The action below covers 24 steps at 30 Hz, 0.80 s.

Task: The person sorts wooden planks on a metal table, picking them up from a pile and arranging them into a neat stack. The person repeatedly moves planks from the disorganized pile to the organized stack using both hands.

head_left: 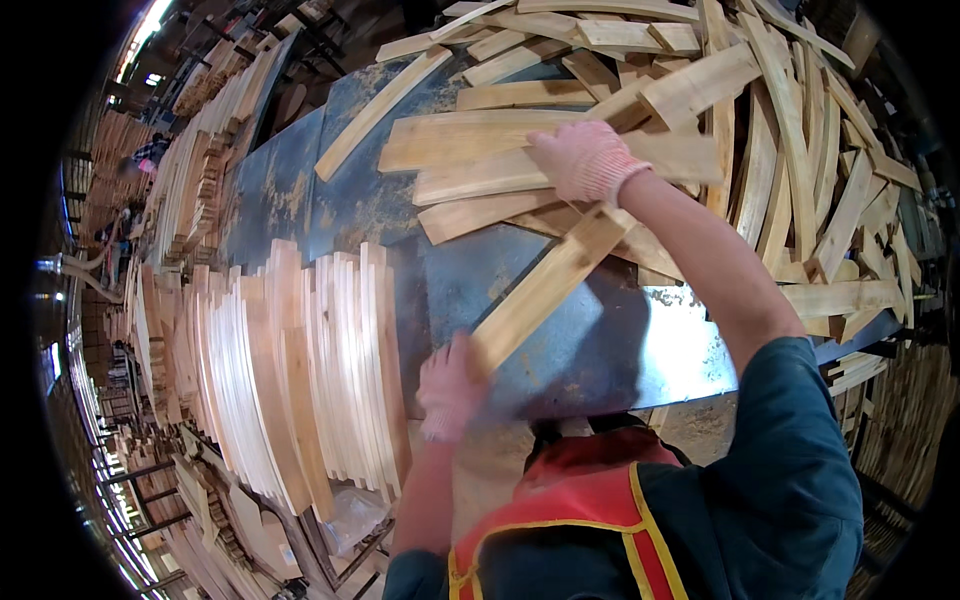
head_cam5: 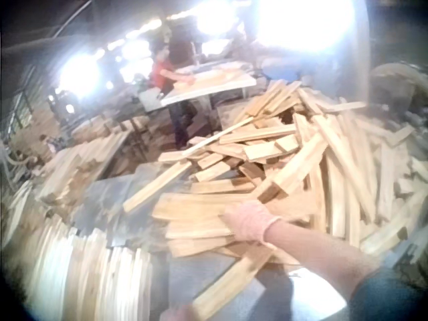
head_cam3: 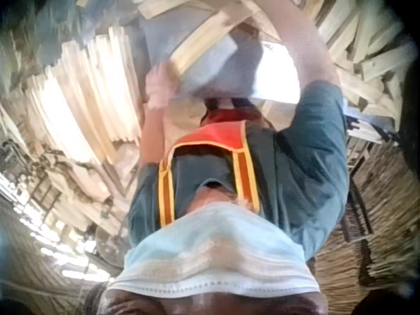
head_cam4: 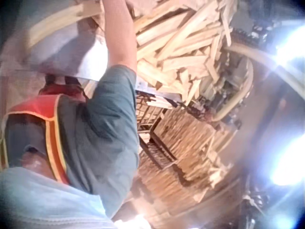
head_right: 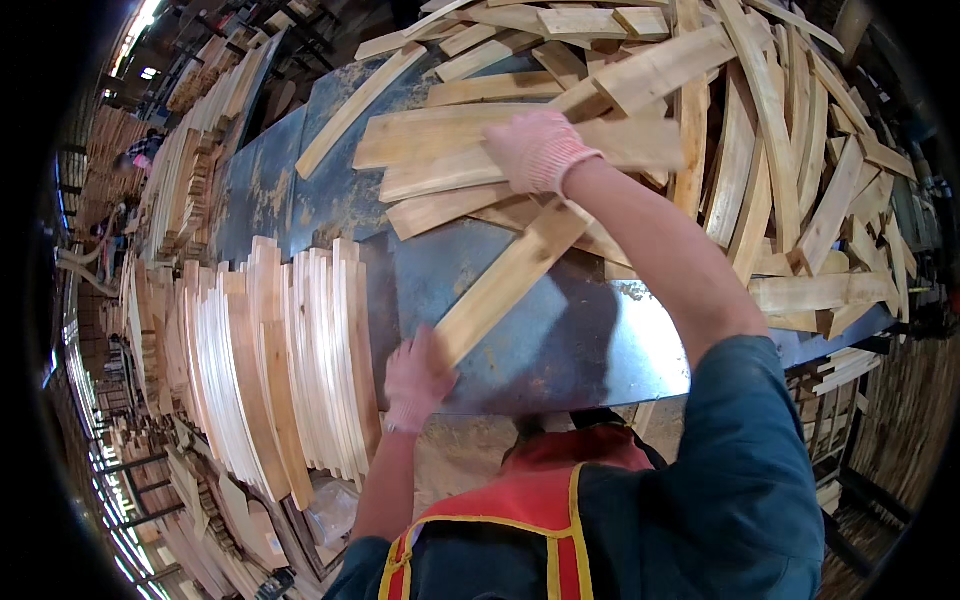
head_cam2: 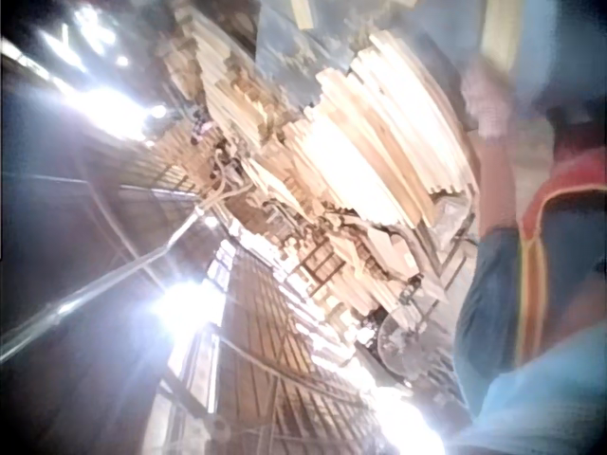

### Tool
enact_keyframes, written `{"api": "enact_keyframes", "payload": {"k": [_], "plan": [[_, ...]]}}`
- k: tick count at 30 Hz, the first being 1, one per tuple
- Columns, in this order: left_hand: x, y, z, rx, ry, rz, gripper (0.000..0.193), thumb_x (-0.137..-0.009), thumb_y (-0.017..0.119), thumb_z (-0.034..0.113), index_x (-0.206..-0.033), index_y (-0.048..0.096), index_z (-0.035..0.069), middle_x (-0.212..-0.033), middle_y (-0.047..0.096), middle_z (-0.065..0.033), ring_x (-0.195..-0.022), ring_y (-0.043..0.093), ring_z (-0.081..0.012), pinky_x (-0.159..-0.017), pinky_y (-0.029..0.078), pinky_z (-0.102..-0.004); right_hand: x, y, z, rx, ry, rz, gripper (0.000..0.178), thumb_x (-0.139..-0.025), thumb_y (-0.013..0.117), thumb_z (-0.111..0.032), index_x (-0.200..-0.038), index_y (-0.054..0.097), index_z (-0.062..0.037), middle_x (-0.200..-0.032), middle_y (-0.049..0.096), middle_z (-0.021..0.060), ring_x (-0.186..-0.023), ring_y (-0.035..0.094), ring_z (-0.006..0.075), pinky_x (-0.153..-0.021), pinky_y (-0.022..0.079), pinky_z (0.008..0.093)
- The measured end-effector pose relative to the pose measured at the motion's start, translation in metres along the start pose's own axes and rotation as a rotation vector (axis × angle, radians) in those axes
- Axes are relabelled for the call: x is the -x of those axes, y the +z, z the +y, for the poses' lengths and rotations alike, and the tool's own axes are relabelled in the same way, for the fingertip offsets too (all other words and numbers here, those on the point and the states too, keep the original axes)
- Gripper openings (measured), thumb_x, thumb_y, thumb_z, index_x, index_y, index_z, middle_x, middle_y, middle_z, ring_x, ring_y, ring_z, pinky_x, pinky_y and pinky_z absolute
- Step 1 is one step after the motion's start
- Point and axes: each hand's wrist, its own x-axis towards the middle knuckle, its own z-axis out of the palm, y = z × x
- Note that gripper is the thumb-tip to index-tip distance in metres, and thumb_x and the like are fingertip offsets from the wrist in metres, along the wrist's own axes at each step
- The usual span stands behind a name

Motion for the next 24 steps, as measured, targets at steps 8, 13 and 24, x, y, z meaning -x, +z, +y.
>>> {"api": "enact_keyframes", "payload": {"k": [8,13,24], "plan": [[0.169,0.105,-0.132,0.953,-0.194,-0.118,0.077,-0.082,0.085,0.016,-0.15,0.051,0.002,-0.128,0.07,-0.0129,-0.116,0.068,-0.0315,-0.099,0.055,-0.0388,0.022,0.033,0.001,0.191,-0.038,-0.057,0.108,-0.071,0.084,-0.029,-0.165,0.03,-0.0204,-0.139,0.064,0.0166,-0.121,0.067,0.0384,-0.102,0.052,0.0455],[0.193,0.078,-0.119,1.731,-0.291,-0.252,0.05,-0.09,0.076,0.012,-0.136,0.062,-0.002,-0.109,0.071,-0.0072,-0.095,0.07,-0.0179,-0.081,0.057,-0.0317,0.066,0.048,-0.039,0.242,0.0,-0.051,0.1,-0.074,0.082,-0.027,-0.161,0.033,-0.0168,-0.126,0.069,0.0204,-0.114,0.071,0.0356,-0.094,0.057,0.046],[0.159,0.041,-0.148,1.515,-0.126,-0.037,0.054,-0.094,0.071,0.023,-0.142,0.057,0.002,-0.115,0.069,-0.0128,-0.101,0.068,-0.025,-0.088,0.057,-0.0406,0.14,0.222,-0.234,-1.293,0.047,-0.083,0.122,-0.079,0.082,-0.055,-0.166,0.016,0.0001,-0.128,0.067,0.0297,-0.114,0.067,0.0374,-0.104,0.053,0.0425]]}}
